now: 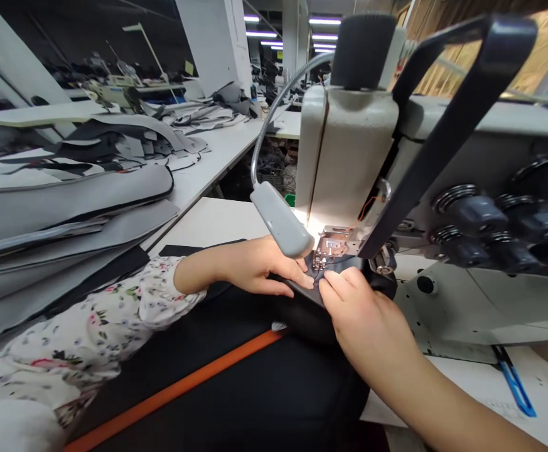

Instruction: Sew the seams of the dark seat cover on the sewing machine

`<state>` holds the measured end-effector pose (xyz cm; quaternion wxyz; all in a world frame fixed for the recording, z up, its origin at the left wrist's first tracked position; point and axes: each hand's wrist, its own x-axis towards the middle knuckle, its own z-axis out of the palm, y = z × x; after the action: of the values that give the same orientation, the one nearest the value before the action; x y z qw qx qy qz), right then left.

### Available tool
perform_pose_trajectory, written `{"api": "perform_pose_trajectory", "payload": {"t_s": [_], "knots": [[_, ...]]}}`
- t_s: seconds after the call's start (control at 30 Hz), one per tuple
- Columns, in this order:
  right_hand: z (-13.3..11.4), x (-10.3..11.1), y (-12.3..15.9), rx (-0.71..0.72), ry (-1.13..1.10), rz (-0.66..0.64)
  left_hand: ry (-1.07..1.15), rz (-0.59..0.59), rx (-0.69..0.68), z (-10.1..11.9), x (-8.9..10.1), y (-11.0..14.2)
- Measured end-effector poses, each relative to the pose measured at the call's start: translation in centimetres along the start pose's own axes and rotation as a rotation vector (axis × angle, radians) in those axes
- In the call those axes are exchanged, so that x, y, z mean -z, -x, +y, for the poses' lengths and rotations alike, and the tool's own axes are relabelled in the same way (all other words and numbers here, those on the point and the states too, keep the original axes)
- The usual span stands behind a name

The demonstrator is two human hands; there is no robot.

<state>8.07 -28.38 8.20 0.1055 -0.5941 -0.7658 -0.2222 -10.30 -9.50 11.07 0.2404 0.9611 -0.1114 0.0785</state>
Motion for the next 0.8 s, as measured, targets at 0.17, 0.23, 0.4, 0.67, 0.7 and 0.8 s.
{"api": "perform_pose_trajectory", "payload": {"t_s": [0.17, 0.23, 0.4, 0.67, 0.7, 0.8], "knots": [[0.7, -0.6, 0.9, -0.008, -0.034, -0.008, -0.067, 0.103, -0.042, 0.2, -1.2, 0.1], [0.9, -0.6, 1.0, -0.012, -0.031, 0.005, -0.084, 0.129, -0.051, 0.3, -1.6, 0.1], [1.4, -0.7, 0.4, 0.036, -0.032, 0.069, -0.096, 0.155, 0.007, 0.3, -1.8, 0.2], [2.4, -1.2, -0.2, 0.086, -0.049, 0.082, -0.003, 0.121, 0.032, 0.6, -1.2, 0.9], [2.6, -1.4, -0.1, 0.086, -0.054, 0.09, -0.023, 0.136, 0.036, 0.7, -1.4, 0.9], [2.9, -2.1, 0.3, 0.076, -0.067, 0.102, -0.125, 0.205, 0.024, 1.1, -2.4, 0.9]]}}
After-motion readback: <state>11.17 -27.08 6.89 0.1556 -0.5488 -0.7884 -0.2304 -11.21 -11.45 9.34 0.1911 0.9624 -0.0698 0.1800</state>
